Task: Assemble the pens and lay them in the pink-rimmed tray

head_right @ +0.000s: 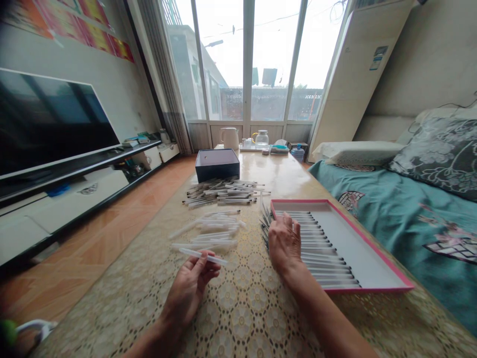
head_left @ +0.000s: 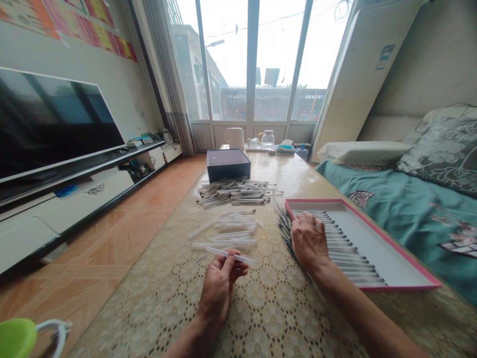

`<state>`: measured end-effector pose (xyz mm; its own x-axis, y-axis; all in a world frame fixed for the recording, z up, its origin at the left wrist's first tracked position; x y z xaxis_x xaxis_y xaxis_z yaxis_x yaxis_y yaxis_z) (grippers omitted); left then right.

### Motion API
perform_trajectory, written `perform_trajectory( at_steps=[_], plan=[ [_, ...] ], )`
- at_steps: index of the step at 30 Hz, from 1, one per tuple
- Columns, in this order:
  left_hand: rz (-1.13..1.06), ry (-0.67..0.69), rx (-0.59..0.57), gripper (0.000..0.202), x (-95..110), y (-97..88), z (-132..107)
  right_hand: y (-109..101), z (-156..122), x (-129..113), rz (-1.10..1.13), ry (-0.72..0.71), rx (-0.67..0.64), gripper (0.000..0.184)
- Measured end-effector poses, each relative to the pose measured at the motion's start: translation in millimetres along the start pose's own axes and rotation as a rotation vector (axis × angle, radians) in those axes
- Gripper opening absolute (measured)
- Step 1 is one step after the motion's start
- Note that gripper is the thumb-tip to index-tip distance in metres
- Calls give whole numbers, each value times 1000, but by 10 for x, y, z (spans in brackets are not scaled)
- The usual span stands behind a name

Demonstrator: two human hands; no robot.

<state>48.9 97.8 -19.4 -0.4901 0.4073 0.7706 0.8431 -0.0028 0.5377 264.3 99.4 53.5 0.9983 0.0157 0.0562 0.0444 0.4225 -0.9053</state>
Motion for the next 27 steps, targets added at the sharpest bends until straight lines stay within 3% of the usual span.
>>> perform_trajectory(
  at_steps=[2,5,7,11,17,21,27],
  plan=[
    [-51,5,26,14,30,-14,-1,-92,-96,-133,136,-35,1,16],
    [-116,20,81,10,86,-48,6,-167,-298,-401,569,-103,-10,16],
    [-164,22,126,13,112,-87,20,-208,-434,-541,729,-121,13,14],
    [-233,21,181,14,133,-163,55,-214,-596,-658,749,-115,43,10],
    [-234,24,186,12,145,-186,46,-164,-610,-669,738,-126,20,7],
    [-162,13,121,10,129,-118,25,-152,-601,-665,741,-129,15,7],
    [-53,-96,-155,13,-52,126,-30,-138,-606,-710,850,-72,11,12]
  ],
)
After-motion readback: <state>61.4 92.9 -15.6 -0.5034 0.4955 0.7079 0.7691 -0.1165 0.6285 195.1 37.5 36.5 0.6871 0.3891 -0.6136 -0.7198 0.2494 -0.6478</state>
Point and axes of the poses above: each hand's wrist, its own z-axis towards the middle knuckle, its own y-axis out of the palm, x = y × z, the point moved 7 cm from there along z, towards the middle knuckle, and after that the axes turned 10 degrees about -y, right-handed, at the moved point
